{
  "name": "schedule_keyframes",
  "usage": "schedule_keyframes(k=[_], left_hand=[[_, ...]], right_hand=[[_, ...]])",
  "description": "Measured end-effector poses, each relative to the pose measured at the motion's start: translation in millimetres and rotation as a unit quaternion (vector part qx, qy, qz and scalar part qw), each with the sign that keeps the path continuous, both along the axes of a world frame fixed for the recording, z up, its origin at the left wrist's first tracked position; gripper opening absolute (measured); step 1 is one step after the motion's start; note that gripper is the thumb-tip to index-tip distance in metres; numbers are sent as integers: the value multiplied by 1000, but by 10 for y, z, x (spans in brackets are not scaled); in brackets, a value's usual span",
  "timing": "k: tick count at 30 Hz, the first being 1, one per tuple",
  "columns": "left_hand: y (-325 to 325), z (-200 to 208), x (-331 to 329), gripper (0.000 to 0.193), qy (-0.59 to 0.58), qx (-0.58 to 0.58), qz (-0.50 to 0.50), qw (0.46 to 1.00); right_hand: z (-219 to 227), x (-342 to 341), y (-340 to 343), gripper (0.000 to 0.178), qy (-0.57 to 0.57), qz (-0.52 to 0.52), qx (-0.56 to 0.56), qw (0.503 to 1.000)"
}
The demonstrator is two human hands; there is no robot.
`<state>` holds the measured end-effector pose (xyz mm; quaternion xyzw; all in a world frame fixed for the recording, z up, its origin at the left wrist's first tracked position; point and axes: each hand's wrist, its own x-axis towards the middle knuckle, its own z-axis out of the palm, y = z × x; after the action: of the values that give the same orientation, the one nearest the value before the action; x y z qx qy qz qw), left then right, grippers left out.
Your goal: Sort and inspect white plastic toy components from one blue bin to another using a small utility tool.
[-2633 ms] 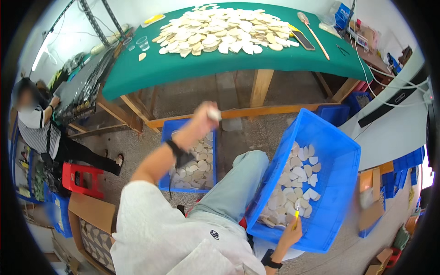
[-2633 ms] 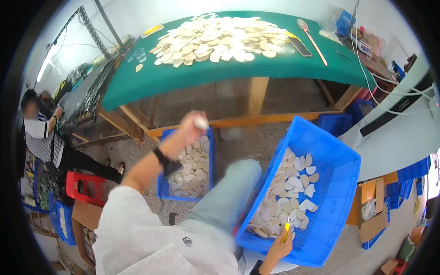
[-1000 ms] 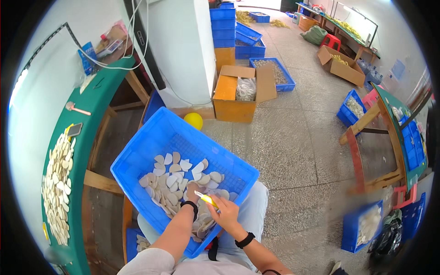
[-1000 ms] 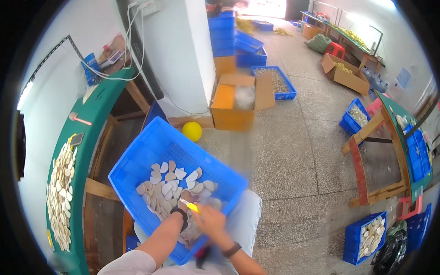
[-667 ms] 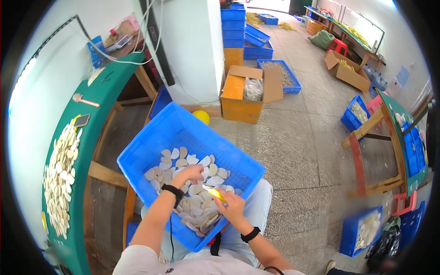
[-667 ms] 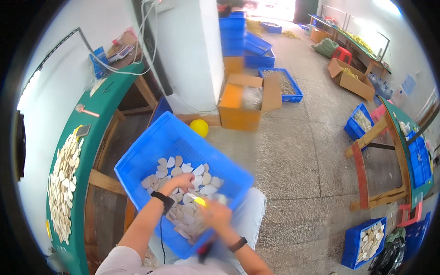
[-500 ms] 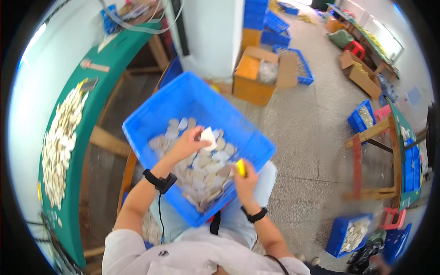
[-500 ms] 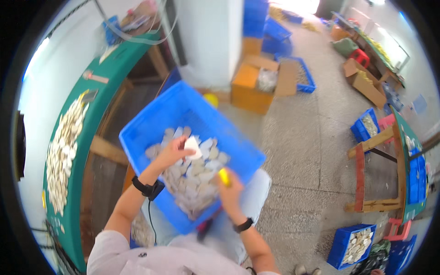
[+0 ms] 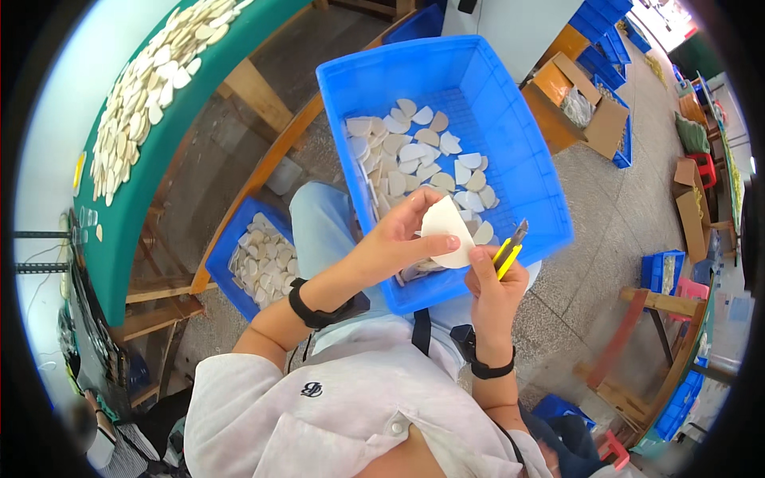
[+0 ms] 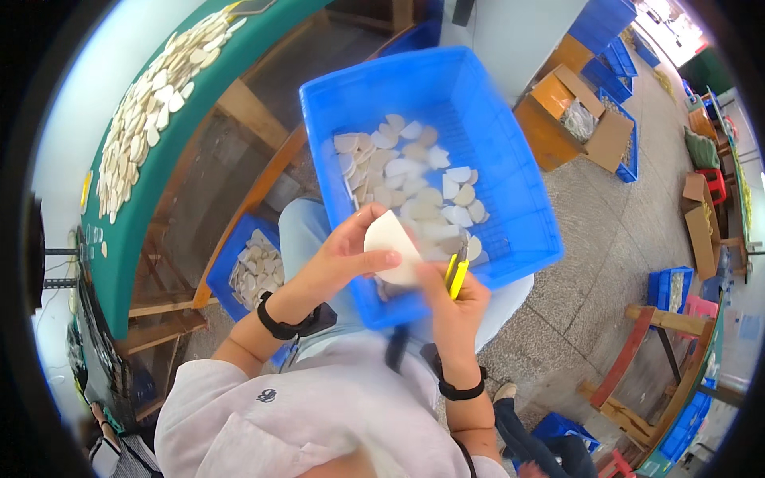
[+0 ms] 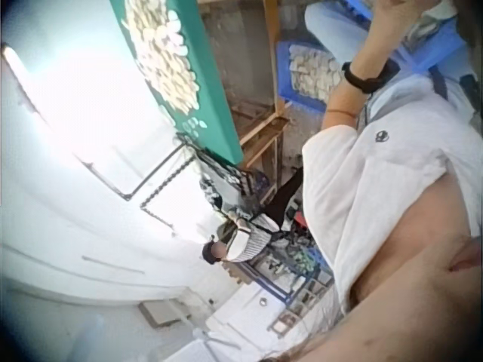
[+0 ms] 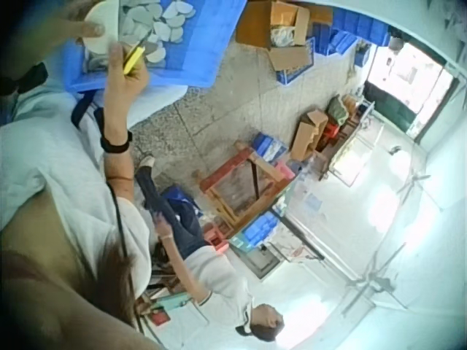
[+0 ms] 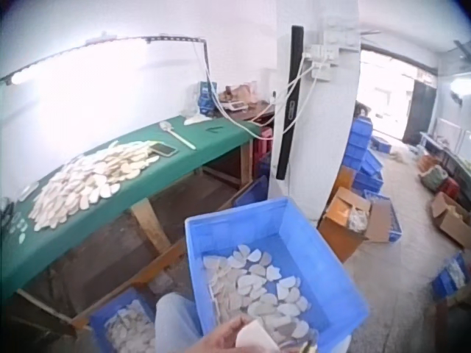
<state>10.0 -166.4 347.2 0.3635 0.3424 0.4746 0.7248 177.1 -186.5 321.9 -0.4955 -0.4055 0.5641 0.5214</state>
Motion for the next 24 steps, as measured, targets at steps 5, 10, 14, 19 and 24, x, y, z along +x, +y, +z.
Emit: schedule_keyframes(k=[5,10,14,19,24], left_hand=[[-116,-98,0,38,54,118,109,986],[-126,-113,-115,46,427,450,14,784],[-230,-244,-72,37,321,339,1,884],[-289,-169,-59,29,-95,-16,3,995],[-280,-171,-111,27,-205,-50,-1,977]], right_hand=[[65,-61,-77,8,2,9,-23,1000],[195,-115,-36,11,-89,36,-12,995],[193,-88,-41,16,-40,80,48,995],[291,-63,-80,25,-68,109,85,988],[303,-71,-132,24,-118,112,97,982]])
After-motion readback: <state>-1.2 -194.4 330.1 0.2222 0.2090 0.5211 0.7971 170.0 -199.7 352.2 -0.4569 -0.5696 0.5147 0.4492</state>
